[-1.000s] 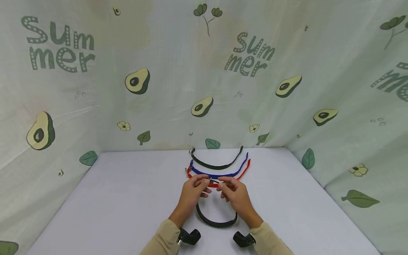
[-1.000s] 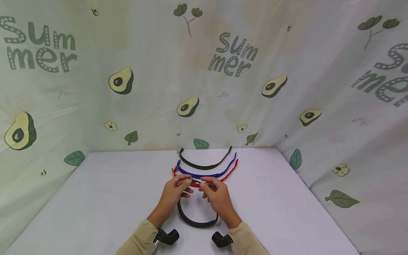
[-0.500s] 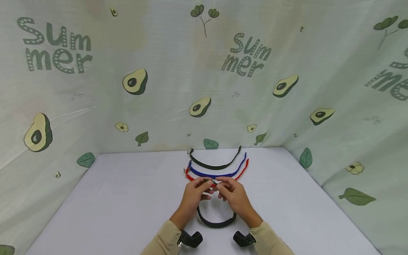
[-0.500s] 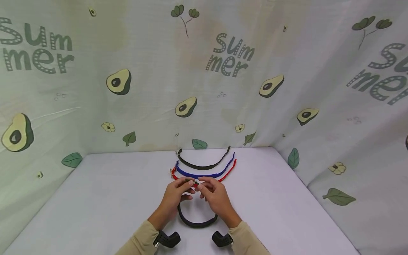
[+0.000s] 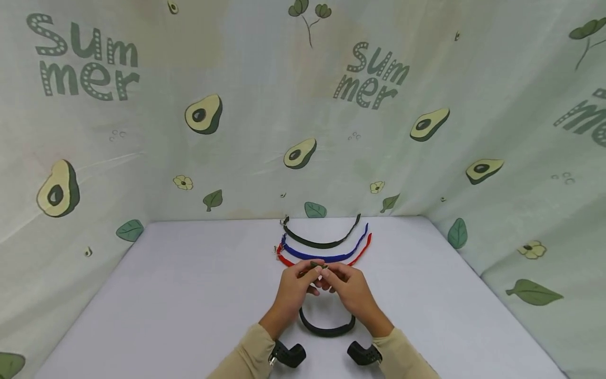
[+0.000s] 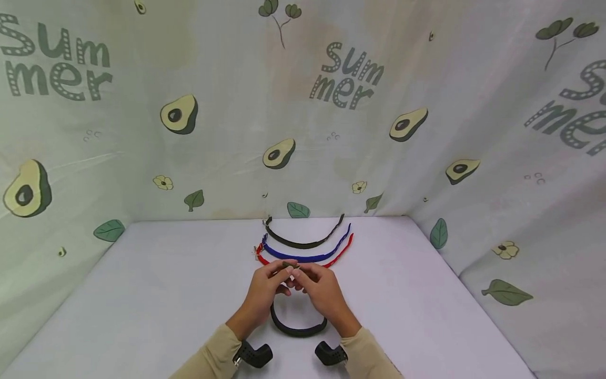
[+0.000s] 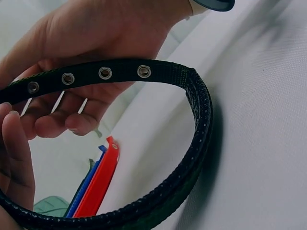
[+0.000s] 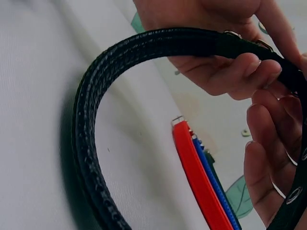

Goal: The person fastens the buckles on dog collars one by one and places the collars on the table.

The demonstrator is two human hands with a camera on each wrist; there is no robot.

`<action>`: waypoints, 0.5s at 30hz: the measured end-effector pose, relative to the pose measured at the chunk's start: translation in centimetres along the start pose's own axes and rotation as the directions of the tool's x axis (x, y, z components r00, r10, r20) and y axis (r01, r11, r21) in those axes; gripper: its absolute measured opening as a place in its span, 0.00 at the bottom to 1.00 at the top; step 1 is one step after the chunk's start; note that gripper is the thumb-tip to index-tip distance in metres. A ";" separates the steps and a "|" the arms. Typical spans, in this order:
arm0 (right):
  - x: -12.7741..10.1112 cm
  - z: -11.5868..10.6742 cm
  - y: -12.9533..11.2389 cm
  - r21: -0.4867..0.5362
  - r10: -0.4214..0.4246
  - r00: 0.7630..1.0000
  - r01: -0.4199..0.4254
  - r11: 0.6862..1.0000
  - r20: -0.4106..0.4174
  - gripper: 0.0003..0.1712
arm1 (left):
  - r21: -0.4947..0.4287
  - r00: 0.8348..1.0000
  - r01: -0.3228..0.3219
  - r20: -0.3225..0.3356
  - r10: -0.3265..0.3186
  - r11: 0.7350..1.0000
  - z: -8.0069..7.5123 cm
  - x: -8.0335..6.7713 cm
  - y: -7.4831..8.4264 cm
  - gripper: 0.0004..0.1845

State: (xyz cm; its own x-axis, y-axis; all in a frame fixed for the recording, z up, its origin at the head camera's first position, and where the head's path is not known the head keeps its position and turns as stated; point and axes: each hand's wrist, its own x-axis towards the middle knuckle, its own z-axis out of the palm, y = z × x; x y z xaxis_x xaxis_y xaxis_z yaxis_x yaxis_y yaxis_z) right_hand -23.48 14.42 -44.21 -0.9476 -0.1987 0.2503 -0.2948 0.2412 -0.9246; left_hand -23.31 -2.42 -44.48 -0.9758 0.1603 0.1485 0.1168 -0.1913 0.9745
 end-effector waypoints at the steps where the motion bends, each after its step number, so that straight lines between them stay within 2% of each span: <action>1: 0.0 0.2 -0.1 0.010 0.004 1.000 -0.004 1.000 -0.007 0.15 | -0.004 1.000 -0.001 -0.005 0.001 1.000 0.0 0.0 0.1 0.15; 10: -0.2 0.7 -0.7 0.086 0.011 0.993 -0.001 0.996 -0.116 0.06 | -0.046 0.997 -0.051 -0.060 0.049 0.998 0.1 -0.2 0.4 0.16; 15: -0.3 0.6 -0.8 0.131 -0.008 0.992 0.024 0.991 -0.124 0.04 | -0.063 0.991 -0.086 -0.105 0.079 0.994 0.2 -0.4 1.0 0.15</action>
State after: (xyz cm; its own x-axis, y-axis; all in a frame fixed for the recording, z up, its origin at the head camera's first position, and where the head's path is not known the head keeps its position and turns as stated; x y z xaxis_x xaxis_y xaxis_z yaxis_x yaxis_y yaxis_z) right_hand -22.84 13.69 -43.69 -0.9531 -0.0809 0.2915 -0.2992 0.1101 -0.9478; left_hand -22.78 -2.48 -43.51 -0.9775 0.0419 0.2068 0.1887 -0.2653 0.9455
